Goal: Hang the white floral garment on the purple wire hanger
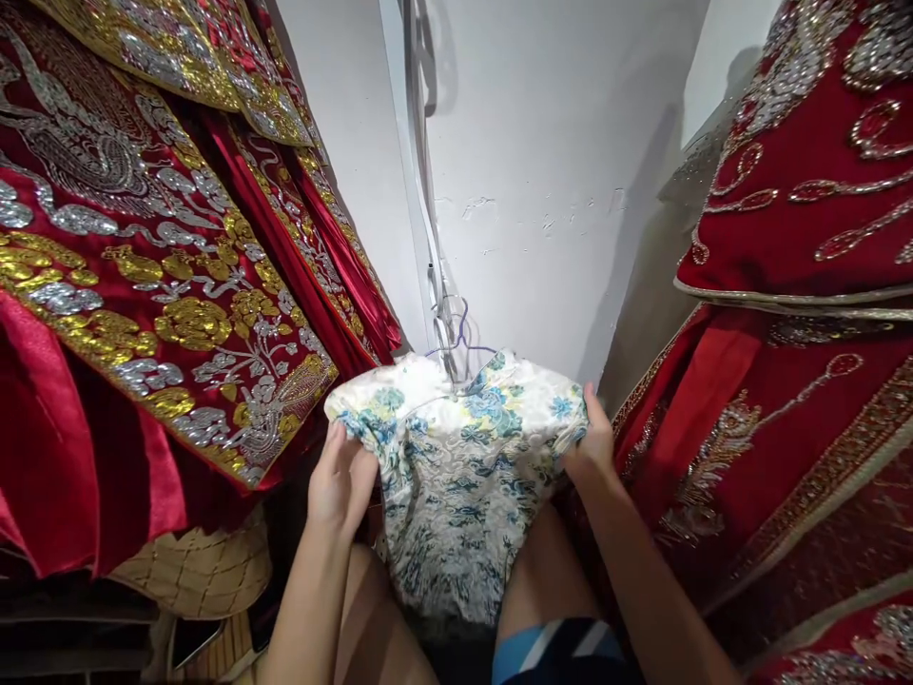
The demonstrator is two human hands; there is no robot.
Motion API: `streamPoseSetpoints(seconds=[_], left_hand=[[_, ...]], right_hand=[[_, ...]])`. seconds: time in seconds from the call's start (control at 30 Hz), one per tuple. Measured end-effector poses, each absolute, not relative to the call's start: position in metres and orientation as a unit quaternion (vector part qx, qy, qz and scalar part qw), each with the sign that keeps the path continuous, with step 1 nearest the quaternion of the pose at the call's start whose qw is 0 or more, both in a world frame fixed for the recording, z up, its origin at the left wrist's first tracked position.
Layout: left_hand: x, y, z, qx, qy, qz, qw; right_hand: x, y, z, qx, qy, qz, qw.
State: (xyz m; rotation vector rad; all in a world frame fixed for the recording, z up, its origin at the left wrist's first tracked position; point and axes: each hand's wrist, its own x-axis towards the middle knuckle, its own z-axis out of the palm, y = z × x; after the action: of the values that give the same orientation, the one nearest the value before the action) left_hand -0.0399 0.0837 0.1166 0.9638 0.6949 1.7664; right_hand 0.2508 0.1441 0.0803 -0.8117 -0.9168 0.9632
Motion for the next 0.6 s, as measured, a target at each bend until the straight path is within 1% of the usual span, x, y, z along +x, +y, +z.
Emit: streamPoseSetpoints(seconds=[0.07,0.13,0.23,0.3,0.4,0.47,0.53,0.6], left_hand=[[-0.039,0.091,0.133,0.447,0.309,0.702,0.46],[-0.039,0.099,0.137,0.514,0.346,0.68,0.394],[-0.038,0.108,0.124,0.589,0.421,0.656,0.214],[-0.034,0.11,0.107,0.601,0.48,0.632,0.096],[-0.027,0.11,0.083,0.617,0.55,0.562,-0.023],[-0.019,0.111,0.073,0.668,0.561,0.485,-0.054],[-0.01,0.114,0.067,0.725,0.543,0.421,-0.051],[-0.001,0.118,0.064,0.751,0.527,0.397,-0.033]], right_hand=[[0.26,0.138,0.093,-0.348,-0.385,0.426,0.741],[0.266,0.125,0.1,-0.339,-0.364,0.426,0.756],[0.269,0.094,0.094,-0.353,-0.3,0.431,0.774],[0.268,0.069,0.079,-0.389,-0.293,0.425,0.763],[0.263,0.03,0.057,-0.432,-0.343,0.403,0.73],[0.256,0.005,0.047,-0.441,-0.365,0.402,0.715],[0.245,-0.015,0.044,-0.439,-0.399,0.405,0.695],[0.229,-0.029,0.046,-0.415,-0.474,0.407,0.662]])
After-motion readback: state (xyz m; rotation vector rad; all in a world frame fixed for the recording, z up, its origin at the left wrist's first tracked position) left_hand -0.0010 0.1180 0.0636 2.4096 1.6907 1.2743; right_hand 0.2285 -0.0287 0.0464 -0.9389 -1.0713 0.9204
